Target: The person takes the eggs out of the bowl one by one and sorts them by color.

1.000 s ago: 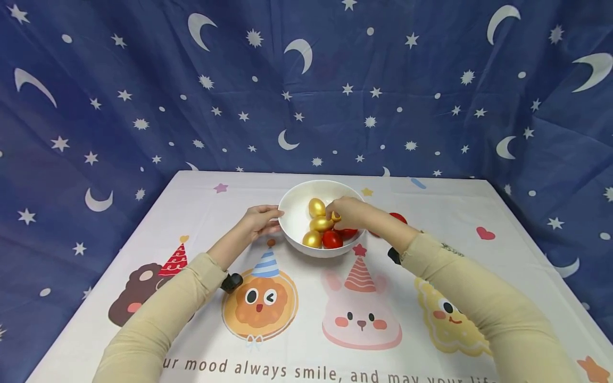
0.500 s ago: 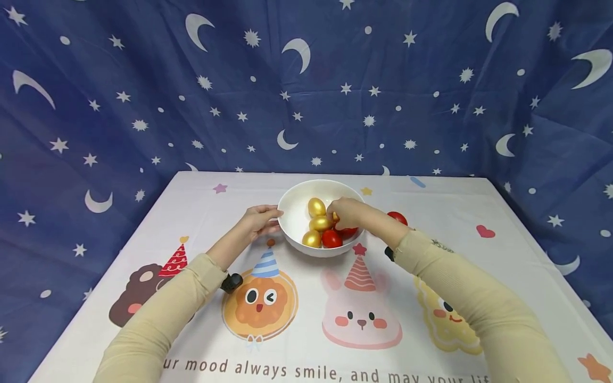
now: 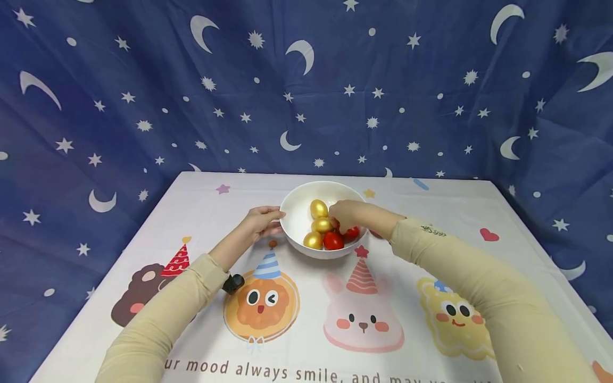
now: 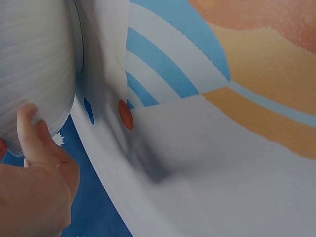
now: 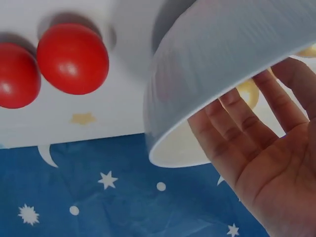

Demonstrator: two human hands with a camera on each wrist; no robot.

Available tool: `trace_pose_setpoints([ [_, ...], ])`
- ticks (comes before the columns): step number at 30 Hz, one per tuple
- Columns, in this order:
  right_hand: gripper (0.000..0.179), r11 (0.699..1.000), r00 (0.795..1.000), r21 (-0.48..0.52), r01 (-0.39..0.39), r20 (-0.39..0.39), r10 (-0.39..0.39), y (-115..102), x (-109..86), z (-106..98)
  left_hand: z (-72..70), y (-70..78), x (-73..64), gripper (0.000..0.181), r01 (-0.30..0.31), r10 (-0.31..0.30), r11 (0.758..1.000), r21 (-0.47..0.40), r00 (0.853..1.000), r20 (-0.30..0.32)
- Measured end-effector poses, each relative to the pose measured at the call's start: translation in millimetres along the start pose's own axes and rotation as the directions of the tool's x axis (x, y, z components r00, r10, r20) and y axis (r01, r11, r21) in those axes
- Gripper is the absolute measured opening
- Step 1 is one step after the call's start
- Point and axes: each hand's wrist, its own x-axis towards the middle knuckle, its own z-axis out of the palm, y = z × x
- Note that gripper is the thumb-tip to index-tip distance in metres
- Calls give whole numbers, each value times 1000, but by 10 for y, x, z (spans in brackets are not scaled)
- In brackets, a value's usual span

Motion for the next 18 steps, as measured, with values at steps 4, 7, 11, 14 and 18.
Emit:
trace_pose_setpoints([
  [4, 11, 1000, 998, -15, -16, 62, 17, -545, -488, -447, -2, 9, -5, 43, -3, 3, 1000, -2, 1000, 1],
  [7, 12, 1000, 1000, -15, 7, 20, -6, -527, -487, -384, -2, 5, 4, 43, 5, -5, 1000, -5, 1000, 5],
  [11, 16, 999, 1000, 35, -11, 11, 11, -422, -371, -291, 2, -4, 18, 43, 7, -7, 1000, -8, 1000, 4],
  [14, 16, 1000, 1000, 31, -2, 12, 1, -357, -306, -248, 3, -7, 23, 43, 5, -4, 1000, -8, 1000, 2],
  [18, 16, 1000, 1000, 13, 15, 20, -16, -326, -269, -217, -2, -8, 27, 44, 2, -2, 1000, -5, 1000, 0],
])
